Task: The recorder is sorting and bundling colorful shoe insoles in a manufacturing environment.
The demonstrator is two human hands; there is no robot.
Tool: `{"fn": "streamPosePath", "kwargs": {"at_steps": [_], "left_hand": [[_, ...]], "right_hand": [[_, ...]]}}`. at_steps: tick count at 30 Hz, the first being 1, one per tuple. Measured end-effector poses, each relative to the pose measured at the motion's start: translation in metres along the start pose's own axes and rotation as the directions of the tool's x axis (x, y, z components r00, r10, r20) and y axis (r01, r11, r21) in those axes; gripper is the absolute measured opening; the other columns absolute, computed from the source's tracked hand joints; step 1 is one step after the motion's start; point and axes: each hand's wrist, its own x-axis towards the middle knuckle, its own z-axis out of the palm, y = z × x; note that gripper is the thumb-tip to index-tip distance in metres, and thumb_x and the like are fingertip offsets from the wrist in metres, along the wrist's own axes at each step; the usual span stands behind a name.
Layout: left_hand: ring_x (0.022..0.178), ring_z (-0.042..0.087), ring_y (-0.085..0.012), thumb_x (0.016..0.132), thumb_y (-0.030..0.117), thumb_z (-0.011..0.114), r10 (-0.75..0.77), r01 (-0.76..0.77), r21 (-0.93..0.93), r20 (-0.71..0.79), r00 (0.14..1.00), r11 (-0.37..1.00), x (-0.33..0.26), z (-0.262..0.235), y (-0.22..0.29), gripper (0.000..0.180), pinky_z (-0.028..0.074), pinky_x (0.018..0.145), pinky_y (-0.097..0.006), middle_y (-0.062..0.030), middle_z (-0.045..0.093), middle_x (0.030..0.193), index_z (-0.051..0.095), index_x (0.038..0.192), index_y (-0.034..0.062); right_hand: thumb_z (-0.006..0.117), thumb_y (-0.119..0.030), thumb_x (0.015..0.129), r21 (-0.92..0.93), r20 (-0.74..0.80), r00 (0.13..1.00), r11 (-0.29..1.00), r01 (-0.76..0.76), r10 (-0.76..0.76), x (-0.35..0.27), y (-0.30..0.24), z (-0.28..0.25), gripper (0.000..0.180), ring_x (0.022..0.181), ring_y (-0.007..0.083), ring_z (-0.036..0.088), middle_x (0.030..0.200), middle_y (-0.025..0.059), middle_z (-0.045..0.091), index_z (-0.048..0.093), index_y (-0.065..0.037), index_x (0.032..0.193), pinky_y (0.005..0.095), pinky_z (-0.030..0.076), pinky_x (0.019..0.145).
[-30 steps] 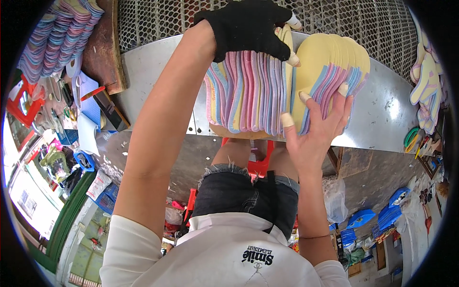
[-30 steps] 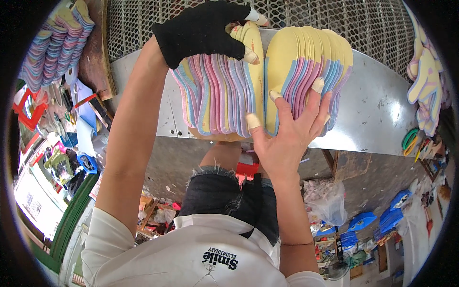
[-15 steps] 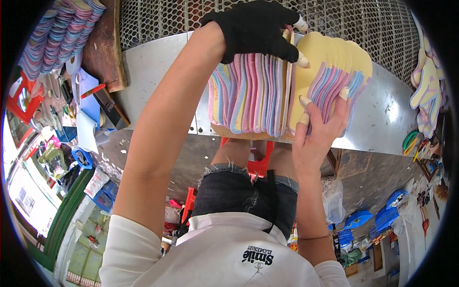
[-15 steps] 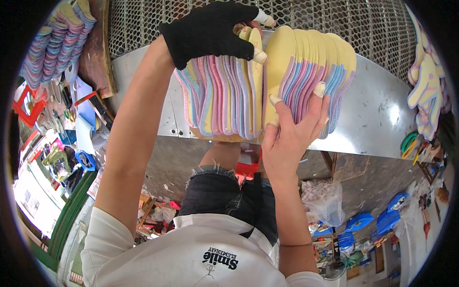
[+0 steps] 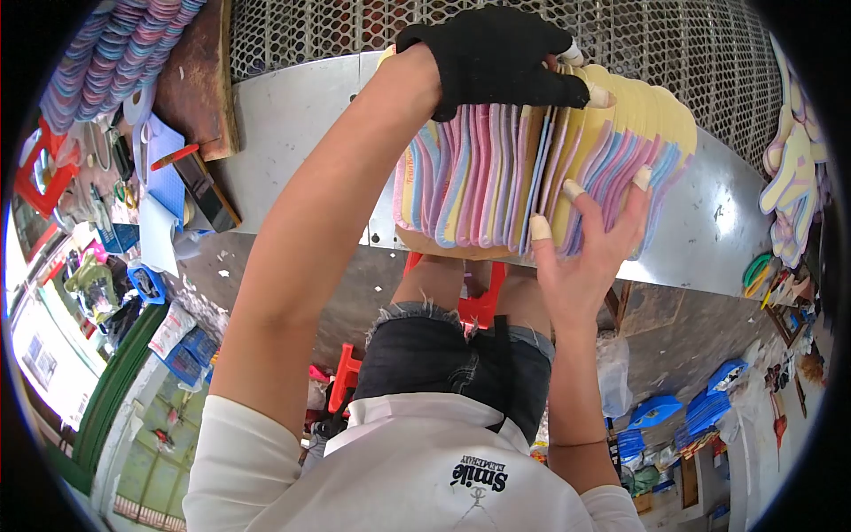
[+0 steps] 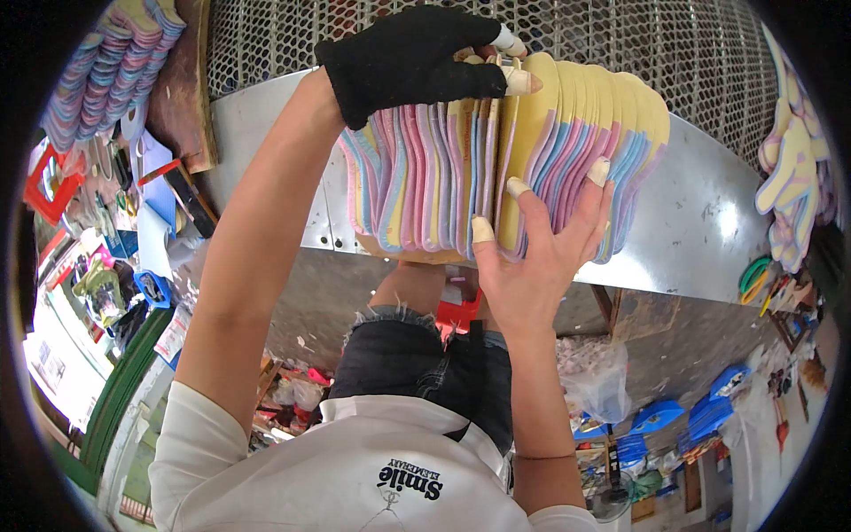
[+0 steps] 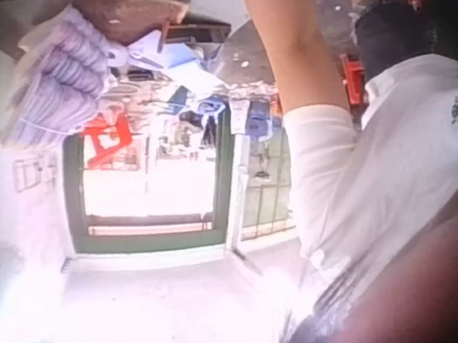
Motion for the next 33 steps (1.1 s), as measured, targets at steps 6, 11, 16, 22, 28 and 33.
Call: {"fn": "streamPosePath", "kwargs": {"at_steps": [6,11,16,22,28,33], "left_hand": [[0.079,0.066,-0.0381,0.086,0.056,0.06,0.055,-0.067,-0.102,-0.118,0.991,0.992,-0.004,0.007,-0.005,0.06,0.05,0.069,-0.044,-0.0251,0.066,0.084,0.064,0.098,-0.0029],[0.078,0.067,-0.0358,0.086,0.053,0.062,0.006,-0.011,-0.103,-0.048,0.999,0.995,-0.003,0.002,-0.002,0.059,0.051,0.069,-0.041,-0.0233,0.067,0.084,0.065,0.102,-0.0032],[0.083,0.068,-0.0337,0.086,0.047,0.066,0.017,-0.04,-0.174,-0.134,0.991,0.984,-0.014,-0.001,-0.003,0.054,0.052,0.073,-0.039,-0.0213,0.068,0.09,0.065,0.107,-0.003],[0.091,0.064,-0.0143,0.091,0.027,0.065,-0.26,-0.163,-0.4,-0.804,0.535,0.902,-0.069,0.021,-0.041,0.038,0.049,0.078,-0.029,-0.0054,0.068,0.103,0.061,0.124,0.0079],[0.079,0.057,-0.0085,0.09,0.02,0.068,-0.731,0.043,-0.772,-0.581,0.357,0.634,-0.148,0.102,-0.036,0.04,0.049,0.071,-0.025,-0.0038,0.066,0.092,0.06,0.125,0.0051],[0.082,0.059,-0.0114,0.08,0.025,0.078,-0.823,0.115,-0.85,-0.451,0.346,0.515,-0.133,0.1,0.002,0.051,0.052,0.075,-0.027,-0.0045,0.065,0.095,0.06,0.123,0.0033]], "right_hand": [[0.064,-0.013,0.082,0.136,-0.064,0.995,0.988,-0.067,0.076,-0.001,0.005,0.004,0.032,0.14,0.042,0.027,0.152,0.0262,0.024,0.065,-0.005,0.113,0.0475,0.023,0.113],[0.064,-0.011,0.083,-0.019,-0.041,0.999,1.0,-0.001,0.0,-0.004,0.01,0.008,0.033,0.139,0.0422,0.027,0.152,0.026,0.025,0.063,-0.004,0.115,0.0464,0.024,0.112],[0.066,-0.011,0.082,0.0,-0.051,0.999,1.0,0.012,-0.012,0.001,-0.005,0.006,0.031,0.139,0.0428,0.027,0.152,0.026,0.024,0.064,-0.005,0.113,0.0479,0.024,0.112],[0.068,-0.013,0.081,0.168,-0.177,0.981,0.985,-0.045,0.076,0.005,-0.004,0.012,0.025,0.14,0.0445,0.025,0.151,0.0256,0.027,0.069,-0.006,0.105,0.051,0.022,0.111],[0.066,-0.019,0.083,-0.141,0.054,0.998,0.99,0.023,-0.015,0.005,-0.015,0.011,0.031,0.141,0.0462,0.021,0.15,0.026,0.026,0.067,-0.012,0.113,0.0549,0.019,0.111],[0.068,-0.026,0.081,-0.087,-0.01,1.0,0.996,0.027,-0.028,0.005,-0.019,0.017,0.038,0.139,0.0471,0.024,0.152,0.0265,0.025,0.065,-0.007,0.114,0.0559,0.019,0.11]]}}
